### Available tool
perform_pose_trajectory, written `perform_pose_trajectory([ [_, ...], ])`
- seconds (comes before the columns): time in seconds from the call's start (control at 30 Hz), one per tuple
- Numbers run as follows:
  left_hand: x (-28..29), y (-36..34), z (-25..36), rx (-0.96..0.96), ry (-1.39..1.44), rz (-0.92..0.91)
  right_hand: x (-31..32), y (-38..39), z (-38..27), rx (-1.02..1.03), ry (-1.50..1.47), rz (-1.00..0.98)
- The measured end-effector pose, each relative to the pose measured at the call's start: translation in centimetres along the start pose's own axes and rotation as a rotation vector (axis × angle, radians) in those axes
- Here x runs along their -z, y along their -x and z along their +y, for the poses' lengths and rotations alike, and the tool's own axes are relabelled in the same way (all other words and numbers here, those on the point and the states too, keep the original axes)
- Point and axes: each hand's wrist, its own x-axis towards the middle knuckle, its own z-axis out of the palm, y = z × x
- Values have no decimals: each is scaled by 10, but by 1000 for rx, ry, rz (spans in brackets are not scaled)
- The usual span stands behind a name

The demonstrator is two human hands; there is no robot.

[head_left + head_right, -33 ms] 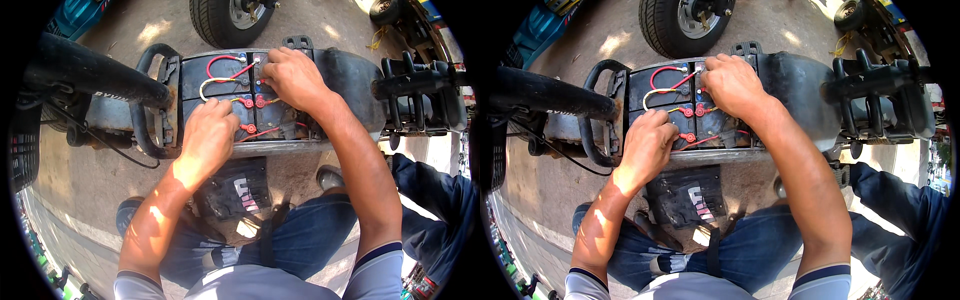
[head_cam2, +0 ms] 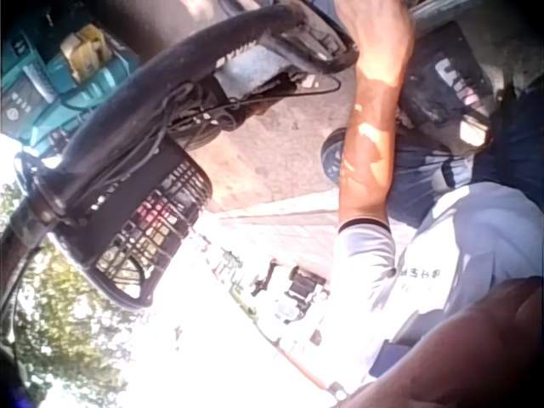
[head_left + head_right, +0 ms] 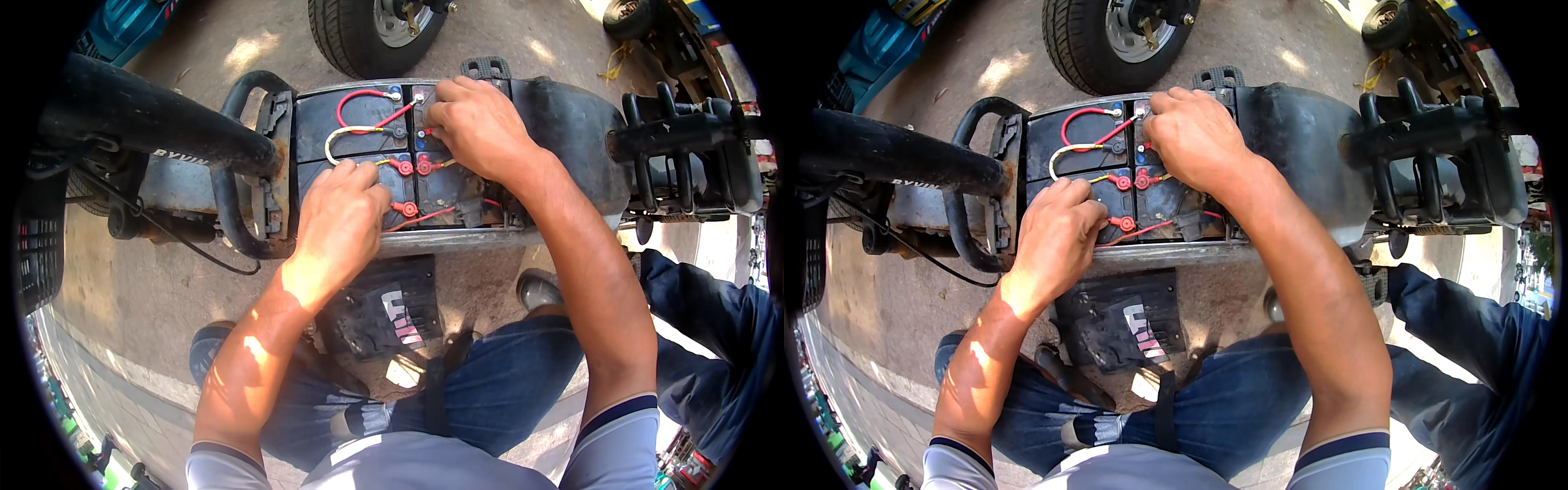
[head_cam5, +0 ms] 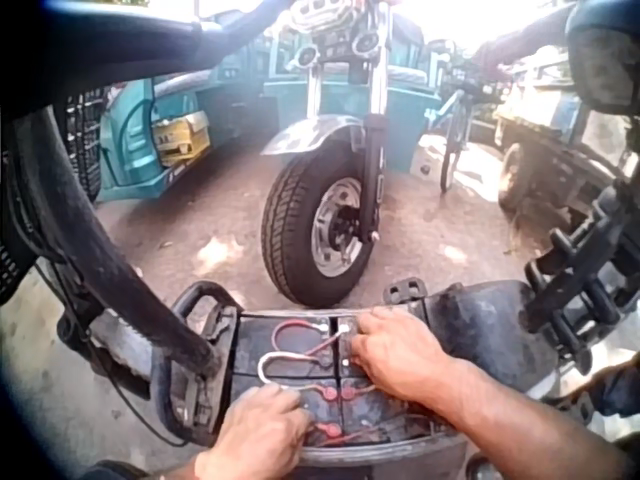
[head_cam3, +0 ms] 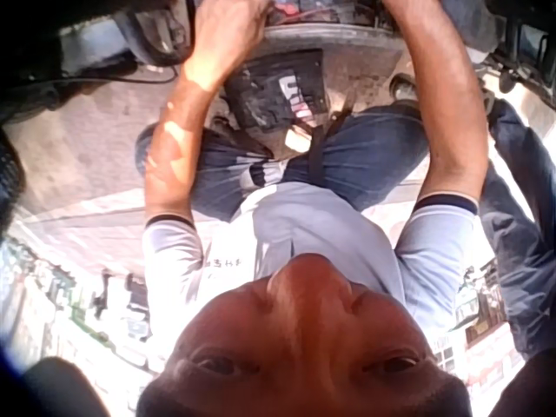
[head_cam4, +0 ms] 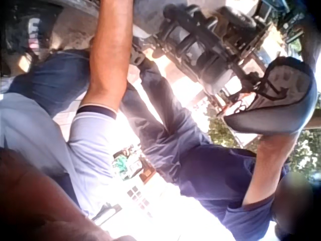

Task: The person opens the seat of an electric scooter to access the battery compartment. They use a screwdriver to loosen and tighten screws on the battery terminals, connecting and adjusting red and yellow wires. The person works on the electrical connections for the duration of the clip.

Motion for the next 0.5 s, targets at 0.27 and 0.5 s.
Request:
perform_pose_trajectory([
  [0.27, -2, 1, 0, 0, 2, 4, 1, 0, -3, -58, 53, -61],
  [0.5, -4, 2, -1, -5, 2, 17, 7, -7, -7, -50, 86, -128],
])
